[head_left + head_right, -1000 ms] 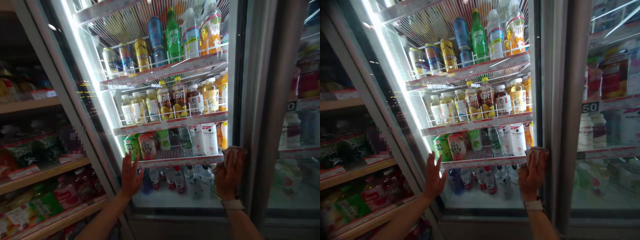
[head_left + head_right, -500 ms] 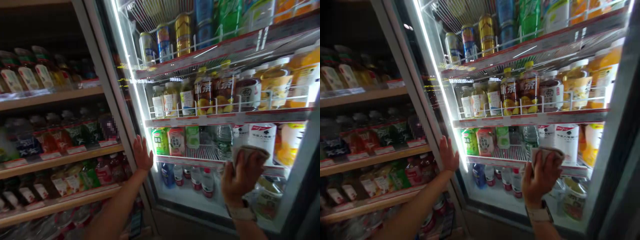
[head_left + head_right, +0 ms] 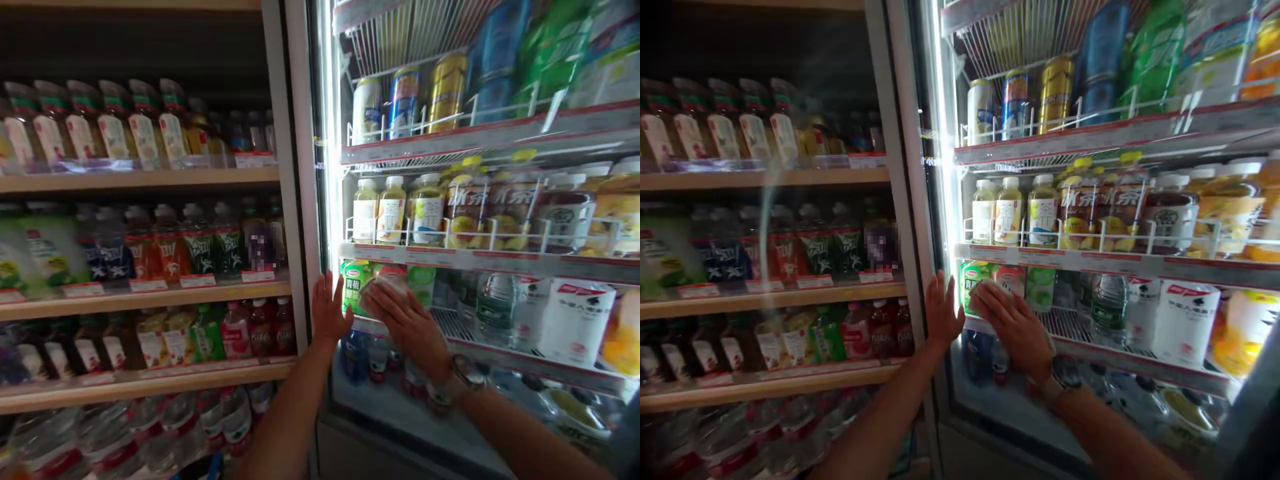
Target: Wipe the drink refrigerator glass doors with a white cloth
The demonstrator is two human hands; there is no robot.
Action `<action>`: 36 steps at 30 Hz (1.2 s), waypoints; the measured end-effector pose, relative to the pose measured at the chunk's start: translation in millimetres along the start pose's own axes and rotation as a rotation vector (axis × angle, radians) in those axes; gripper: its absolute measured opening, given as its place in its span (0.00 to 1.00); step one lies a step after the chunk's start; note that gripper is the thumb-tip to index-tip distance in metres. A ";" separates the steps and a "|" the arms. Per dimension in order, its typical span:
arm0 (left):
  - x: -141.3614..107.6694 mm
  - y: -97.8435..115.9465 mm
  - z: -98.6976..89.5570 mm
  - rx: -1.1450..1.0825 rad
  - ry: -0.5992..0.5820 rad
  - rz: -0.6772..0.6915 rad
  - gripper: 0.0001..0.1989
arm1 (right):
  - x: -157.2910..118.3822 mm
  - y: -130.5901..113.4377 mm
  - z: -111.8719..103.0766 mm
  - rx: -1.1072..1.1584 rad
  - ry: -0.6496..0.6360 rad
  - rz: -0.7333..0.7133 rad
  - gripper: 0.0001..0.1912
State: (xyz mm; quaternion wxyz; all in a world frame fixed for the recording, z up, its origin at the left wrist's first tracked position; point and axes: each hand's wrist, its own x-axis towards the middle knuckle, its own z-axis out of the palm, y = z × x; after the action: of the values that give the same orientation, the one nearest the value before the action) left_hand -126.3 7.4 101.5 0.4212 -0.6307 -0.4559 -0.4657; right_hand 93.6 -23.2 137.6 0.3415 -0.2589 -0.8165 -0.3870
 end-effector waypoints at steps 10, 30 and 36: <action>-2.7 -1.4 0.8 0.005 -0.037 -0.017 0.40 | 97.8 33.8 -25.2 -0.081 0.098 -0.060 0.33; -0.9 -2.6 2.5 -0.018 0.027 0.013 0.33 | -23.2 23.5 -10.4 -0.071 -0.104 -0.402 0.35; 1.6 -1.5 -1.3 -0.022 0.031 0.024 0.32 | 90.0 60.6 -45.4 -0.060 0.069 -0.045 0.40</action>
State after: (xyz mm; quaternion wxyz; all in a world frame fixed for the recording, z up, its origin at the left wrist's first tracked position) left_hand -127.8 6.8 103.5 0.4269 -0.6336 -0.4362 -0.4755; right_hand 94.5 -11.4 254.7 0.3529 -0.2372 -0.7978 -0.4275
